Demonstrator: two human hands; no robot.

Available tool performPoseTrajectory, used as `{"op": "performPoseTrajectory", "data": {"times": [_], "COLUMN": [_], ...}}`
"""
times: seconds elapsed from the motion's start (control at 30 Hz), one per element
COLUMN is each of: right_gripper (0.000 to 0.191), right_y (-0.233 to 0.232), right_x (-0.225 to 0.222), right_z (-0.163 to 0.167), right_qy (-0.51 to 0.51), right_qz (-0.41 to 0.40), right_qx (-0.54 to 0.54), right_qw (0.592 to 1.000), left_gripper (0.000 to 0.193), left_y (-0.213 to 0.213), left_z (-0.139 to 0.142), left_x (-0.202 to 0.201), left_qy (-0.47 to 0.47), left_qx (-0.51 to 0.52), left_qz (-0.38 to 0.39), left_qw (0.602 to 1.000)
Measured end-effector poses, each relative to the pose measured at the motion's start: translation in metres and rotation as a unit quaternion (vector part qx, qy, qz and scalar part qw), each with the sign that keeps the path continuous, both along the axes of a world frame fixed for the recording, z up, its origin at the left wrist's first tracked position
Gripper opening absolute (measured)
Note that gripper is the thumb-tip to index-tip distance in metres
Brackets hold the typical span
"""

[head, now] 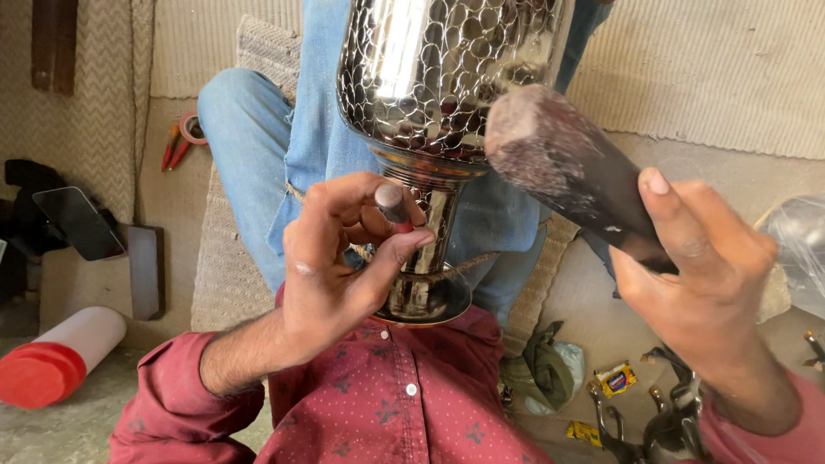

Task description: The person sits on the floor with a brass lamp base on their lap and holds a small punch against its stem. They repeatedly strike the punch with a wooden mallet, working around the stem to press a decorative pattern into the metal surface.

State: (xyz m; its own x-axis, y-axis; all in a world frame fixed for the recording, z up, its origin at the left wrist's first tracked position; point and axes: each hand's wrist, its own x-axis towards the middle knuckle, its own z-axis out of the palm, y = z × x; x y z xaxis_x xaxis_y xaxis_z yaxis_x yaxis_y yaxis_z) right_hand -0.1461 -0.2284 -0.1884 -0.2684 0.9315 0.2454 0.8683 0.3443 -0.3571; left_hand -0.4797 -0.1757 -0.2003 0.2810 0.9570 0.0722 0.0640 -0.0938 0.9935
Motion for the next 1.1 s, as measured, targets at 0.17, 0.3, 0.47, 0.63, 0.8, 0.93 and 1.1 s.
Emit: {"op": "performPoseTrajectory", "data": {"times": [0.17,0.3,0.47,0.63,0.8,0.93,1.1], "right_gripper": [0.082,0.072,0.079,0.084,0.082,0.061,0.066], "right_y": [0.022,0.036,0.061,0.073,0.049,0.011,-0.042], "right_x": [0.009,0.011,-0.004,-0.019,-0.018,-0.010,-0.011], "right_z": [0.033,0.051,0.081,0.091,0.076,0.051,-0.001], "right_qy": [-0.017,-0.154,-0.120,-0.056,0.042,0.141,0.176], "right_qz": [0.060,0.154,0.120,0.153,0.034,-0.041,-0.125], "right_qx": [-0.030,-0.009,-0.233,-0.236,-0.212,-0.226,-0.126], "right_qw": [0.998,0.976,0.958,0.958,0.976,0.963,0.968], "left_gripper": [0.050,0.049,0.046,0.038,0.043,0.054,0.061], "left_y": [0.001,0.004,0.011,0.023,0.037,0.048,0.062], "left_z": [-0.002,0.001,0.010,0.021,0.029,0.031,0.030], "left_x": [0.001,0.001,0.001,0.001,0.003,0.007,0.015], "left_qy": [0.018,0.023,0.097,0.135,0.103,0.084,0.128], "left_qx": [0.031,0.055,0.089,0.071,0.125,0.108,0.149], "left_qz": [0.006,0.000,-0.002,-0.073,-0.152,-0.242,-0.338], "left_qw": [0.999,0.998,0.991,0.986,0.975,0.961,0.920]}}
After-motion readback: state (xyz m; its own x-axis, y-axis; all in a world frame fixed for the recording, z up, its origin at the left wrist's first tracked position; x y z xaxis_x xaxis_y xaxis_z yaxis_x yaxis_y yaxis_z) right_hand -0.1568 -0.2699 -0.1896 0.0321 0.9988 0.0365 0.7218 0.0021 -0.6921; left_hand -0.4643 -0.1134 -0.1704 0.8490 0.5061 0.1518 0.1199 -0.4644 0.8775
